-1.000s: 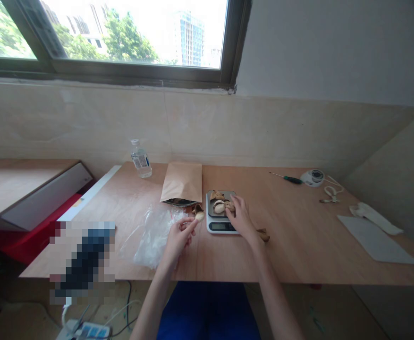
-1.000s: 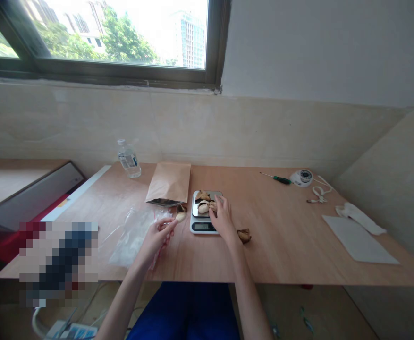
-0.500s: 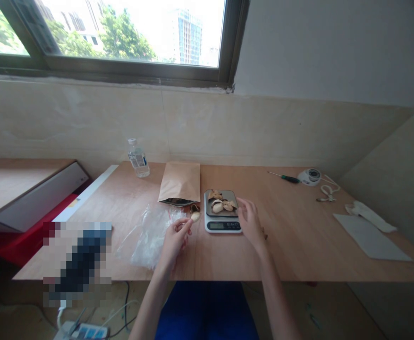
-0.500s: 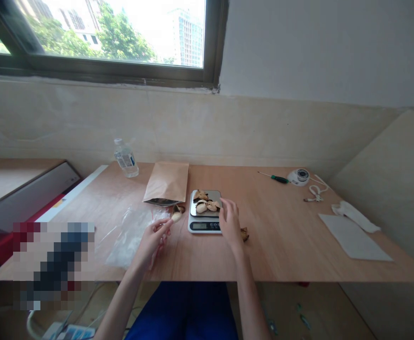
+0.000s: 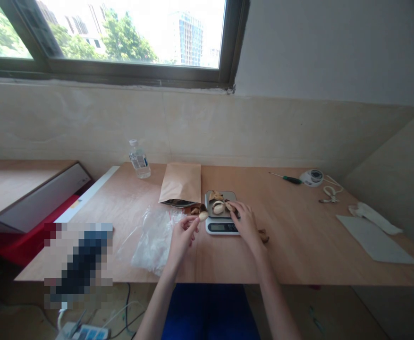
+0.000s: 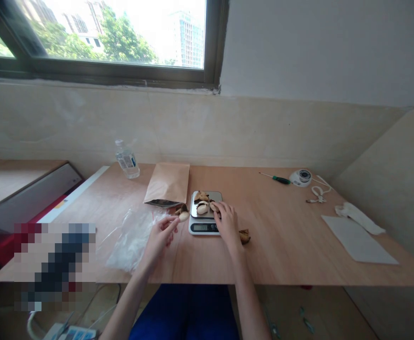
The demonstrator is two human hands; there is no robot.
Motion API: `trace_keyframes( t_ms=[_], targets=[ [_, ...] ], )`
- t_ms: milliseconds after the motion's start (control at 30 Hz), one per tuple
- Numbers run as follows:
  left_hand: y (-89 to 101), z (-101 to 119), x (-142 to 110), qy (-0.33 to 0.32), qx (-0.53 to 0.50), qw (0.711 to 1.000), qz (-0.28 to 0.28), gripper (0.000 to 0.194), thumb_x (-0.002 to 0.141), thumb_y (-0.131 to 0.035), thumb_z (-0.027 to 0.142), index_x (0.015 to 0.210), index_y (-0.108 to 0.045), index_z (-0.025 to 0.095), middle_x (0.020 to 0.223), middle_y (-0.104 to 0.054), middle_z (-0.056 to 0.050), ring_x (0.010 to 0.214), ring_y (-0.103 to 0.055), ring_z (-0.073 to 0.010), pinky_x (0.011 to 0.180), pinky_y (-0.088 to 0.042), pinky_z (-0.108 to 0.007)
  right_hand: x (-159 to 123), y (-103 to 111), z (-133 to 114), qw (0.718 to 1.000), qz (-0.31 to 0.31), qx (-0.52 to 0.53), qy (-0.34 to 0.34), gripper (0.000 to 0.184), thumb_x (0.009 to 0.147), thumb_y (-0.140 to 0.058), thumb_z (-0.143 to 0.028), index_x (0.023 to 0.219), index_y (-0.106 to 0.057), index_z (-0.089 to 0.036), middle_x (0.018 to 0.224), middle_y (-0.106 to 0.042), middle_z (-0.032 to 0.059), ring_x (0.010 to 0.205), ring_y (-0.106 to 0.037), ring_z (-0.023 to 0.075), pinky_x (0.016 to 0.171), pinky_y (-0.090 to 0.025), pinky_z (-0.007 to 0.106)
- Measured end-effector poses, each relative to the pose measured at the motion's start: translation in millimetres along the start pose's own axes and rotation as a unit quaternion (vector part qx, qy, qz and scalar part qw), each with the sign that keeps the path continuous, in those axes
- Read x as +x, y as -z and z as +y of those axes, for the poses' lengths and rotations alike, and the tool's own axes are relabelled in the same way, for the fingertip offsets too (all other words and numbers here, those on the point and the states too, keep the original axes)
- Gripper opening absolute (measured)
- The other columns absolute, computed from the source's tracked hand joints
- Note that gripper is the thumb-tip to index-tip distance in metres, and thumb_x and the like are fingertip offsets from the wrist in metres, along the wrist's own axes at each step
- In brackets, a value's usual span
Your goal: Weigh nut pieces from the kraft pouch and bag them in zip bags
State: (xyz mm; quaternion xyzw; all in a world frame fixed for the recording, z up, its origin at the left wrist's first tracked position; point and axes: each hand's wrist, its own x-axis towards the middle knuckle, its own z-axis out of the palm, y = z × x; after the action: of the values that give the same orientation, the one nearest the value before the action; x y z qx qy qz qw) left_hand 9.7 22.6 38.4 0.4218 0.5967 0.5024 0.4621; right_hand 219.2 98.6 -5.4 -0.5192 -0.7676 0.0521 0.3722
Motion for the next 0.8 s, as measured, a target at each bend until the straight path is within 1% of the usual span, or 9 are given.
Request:
trace_keyframes(
  t_ms=[67, 167, 267, 367, 467, 600, 700, 800],
  targets=[
    [-10.0, 4.0, 8.4, -0.042, 0.042, 0.998, -0.002, 0.039, 0.074, -0.059, 0.049, 0.09, -0.067, 0.014, 0.068, -0.06, -0.002, 0.052, -0.049, -0.0108, 0.044, -0.035, -0.021, -0.6, 0.3, 5.1, 1.0, 0.013, 0.001, -0.012, 0.03, 0.087, -0.044, -0.026, 0.111, -0.062, -0.021, 0.109, -0.063, 0.01, 0.102, -0.055, 0.0249, 0.088, -0.043, 0.042],
    [-30.8, 12.1, 25.3, -0.118, 0.106, 0.987, 0.007, 0.032, 0.078, -0.056, 0.043, 0.086, -0.068, 0.014, 0.077, -0.066, -0.006, 0.07, -0.058, -0.0162, 0.062, -0.043, -0.026, -1.4, 5.3, 9.8, 0.999, 0.033, 0.011, -0.038, 0.027, 0.085, -0.047, -0.029, 0.105, -0.063, -0.02, 0.101, -0.064, 0.0103, 0.096, -0.056, 0.0247, 0.084, -0.045, 0.039],
    [-55.5, 21.0, 41.6, -0.191, 0.221, 0.956, 0.016, 0.026, 0.082, -0.053, 0.037, 0.087, -0.068, 0.016, 0.081, -0.067, -0.006, 0.078, -0.06, -0.0186, 0.072, -0.044, -0.03, -3.5, 14.8, 13.5, 0.996, 0.059, 0.016, -0.072, 0.027, 0.085, -0.047, -0.032, 0.101, -0.064, -0.019, 0.096, -0.065, 0.0095, 0.091, -0.058, 0.0244, 0.081, -0.045, 0.038],
    [-78.2, 26.1, 53.9, -0.226, 0.271, 0.936, 0.004, 0.019, 0.082, -0.055, 0.029, 0.082, -0.069, 0.017, 0.082, -0.066, -0.008, 0.085, -0.058, -0.0205, 0.078, -0.042, -0.032, -8.2, 26.1, 21.0, 0.992, 0.084, 0.01, -0.091, 0.028, 0.084, -0.047, -0.035, 0.1, -0.064, -0.019, 0.095, -0.067, 0.009, 0.087, -0.059, 0.0237, 0.079, -0.044, 0.036],
    [-93.7, 25.3, 61.1, -0.238, 0.303, 0.923, 0.001, 0.014, 0.079, -0.059, 0.024, 0.078, -0.07, 0.017, 0.084, -0.063, -0.01, 0.091, -0.054, -0.0238, 0.083, -0.04, -0.036, -15.1, 36.8, 33.4, 0.99, 0.097, -0.011, -0.107, 0.03, 0.083, -0.047, -0.037, 0.1, -0.064, -0.018, 0.096, -0.068, 0.0098, 0.084, -0.059, 0.0235, 0.077, -0.044, 0.036],
    [-100.6, 21.0, 63.4, -0.246, 0.341, 0.907, 0.01, 0.012, 0.079, -0.06, 0.021, 0.074, -0.069, 0.015, 0.086, -0.06, -0.013, 0.095, -0.05, -0.027, 0.084, -0.038, -0.04, -24.2, 48.3, 51.2, 0.983, 0.113, -0.062, -0.133, 0.035, 0.084, -0.044, -0.042, 0.097, -0.065, -0.017, 0.091, -0.069, 0.0105, 0.08, -0.059, 0.0241, 0.074, -0.043, 0.036],
    [-97.3, 19.8, 61.9, -0.253, 0.353, 0.9, 0.017, 0.014, 0.081, -0.058, 0.022, 0.084, -0.069, 0.015, 0.092, -0.06, -0.013, 0.096, -0.048, -0.0266, 0.086, -0.037, -0.041, -29.2, 52.4, 61.8, 0.98, 0.1, -0.078, -0.151, 0.038, 0.085, -0.043, -0.046, 0.094, -0.066, -0.017, 0.089, -0.069, 0.0109, 0.081, -0.06, 0.0251, 0.074, -0.042, 0.036],
    [-87.3, 21.9, 58.6, -0.262, 0.343, 0.901, 0.033, 0.018, 0.084, -0.054, 0.025, 0.094, -0.066, 0.016, 0.094, -0.059, -0.012, 0.094, -0.049, -0.0247, 0.086, -0.038, -0.039, -34.3, 52.4, 70.4, 0.976, 0.092, -0.089, -0.178, 0.042, 0.085, -0.042, -0.05, 0.091, -0.067, -0.016, 0.087, -0.069, 0.0119, 0.081, -0.06, 0.0257, 0.073, -0.041, 0.036]
  ],
)
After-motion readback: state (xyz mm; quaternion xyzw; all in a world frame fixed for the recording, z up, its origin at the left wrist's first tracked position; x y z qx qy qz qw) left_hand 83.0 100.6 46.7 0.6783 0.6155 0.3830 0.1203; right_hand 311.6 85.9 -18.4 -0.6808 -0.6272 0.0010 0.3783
